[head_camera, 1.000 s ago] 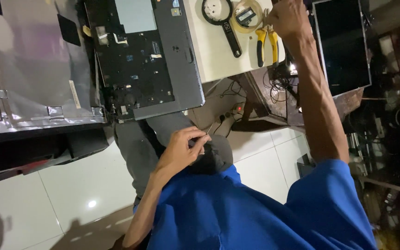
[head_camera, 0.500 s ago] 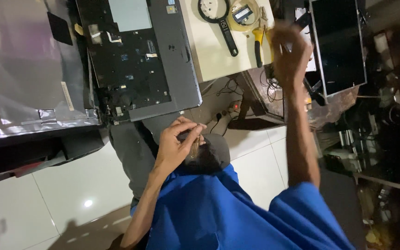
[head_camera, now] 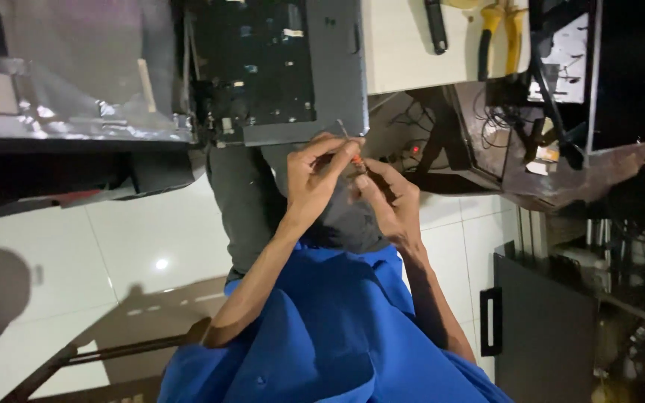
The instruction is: Prying the top cover or bezel off a laptop using a small flathead screwdriver as part of a repair process.
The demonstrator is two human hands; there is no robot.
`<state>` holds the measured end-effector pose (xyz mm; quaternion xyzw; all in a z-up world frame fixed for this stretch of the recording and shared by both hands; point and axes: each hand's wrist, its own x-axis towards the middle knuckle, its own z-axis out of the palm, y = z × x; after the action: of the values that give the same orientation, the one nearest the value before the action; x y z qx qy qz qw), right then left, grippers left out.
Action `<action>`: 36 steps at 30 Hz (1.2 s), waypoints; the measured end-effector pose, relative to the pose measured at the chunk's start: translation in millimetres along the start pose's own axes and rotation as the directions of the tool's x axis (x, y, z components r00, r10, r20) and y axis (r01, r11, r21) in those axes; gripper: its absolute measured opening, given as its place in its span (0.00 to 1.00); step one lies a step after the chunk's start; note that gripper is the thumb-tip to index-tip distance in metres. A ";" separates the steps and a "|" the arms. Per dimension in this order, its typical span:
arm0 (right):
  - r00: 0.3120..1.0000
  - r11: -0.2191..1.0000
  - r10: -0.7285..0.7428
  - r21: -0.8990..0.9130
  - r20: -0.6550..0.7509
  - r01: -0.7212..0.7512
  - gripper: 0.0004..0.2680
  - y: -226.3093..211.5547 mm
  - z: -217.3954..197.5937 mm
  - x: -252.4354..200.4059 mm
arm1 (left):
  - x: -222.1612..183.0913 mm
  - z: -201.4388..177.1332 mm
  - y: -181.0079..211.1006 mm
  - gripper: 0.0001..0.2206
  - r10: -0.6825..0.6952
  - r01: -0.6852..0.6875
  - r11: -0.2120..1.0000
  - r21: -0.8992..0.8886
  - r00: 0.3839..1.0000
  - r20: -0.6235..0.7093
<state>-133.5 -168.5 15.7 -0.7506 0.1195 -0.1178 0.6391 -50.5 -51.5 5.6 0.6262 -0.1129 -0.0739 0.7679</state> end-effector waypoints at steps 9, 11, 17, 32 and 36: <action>0.960 0.811 0.260 0.515 0.107 -0.277 0.07 40.8 10.7 -28.2 | -1.7 -12.2 3.6 0.07 -0.078 0.047 0.988 -0.149 0.975 -0.206; 0.958 0.832 0.271 0.478 0.094 -0.282 0.08 41.5 10.1 -33.1 | 7.8 -23.1 12.9 0.07 -0.084 0.049 0.983 -0.180 0.978 -0.192; 0.981 0.977 0.192 0.101 -0.016 -0.189 0.11 21.6 -3.9 -19.4 | 8.8 -53.5 29.8 0.07 0.025 -0.040 0.995 0.092 0.988 0.155; 0.992 0.963 -0.049 -0.259 0.114 0.077 0.07 -3.7 -20.3 -0.8 | -2.3 -59.3 28.2 0.04 -0.020 -0.092 0.959 0.267 0.920 0.392; 0.993 0.981 0.035 -0.195 0.112 -0.012 0.06 3.4 -21.6 -0.6 | -2.2 -60.8 28.3 0.05 -0.083 -0.036 0.962 0.271 0.906 0.415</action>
<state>-141.3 -189.0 15.7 -0.8133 0.1022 -0.0544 0.5702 -37.3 12.4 21.5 0.6962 -0.2779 -0.2009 0.6307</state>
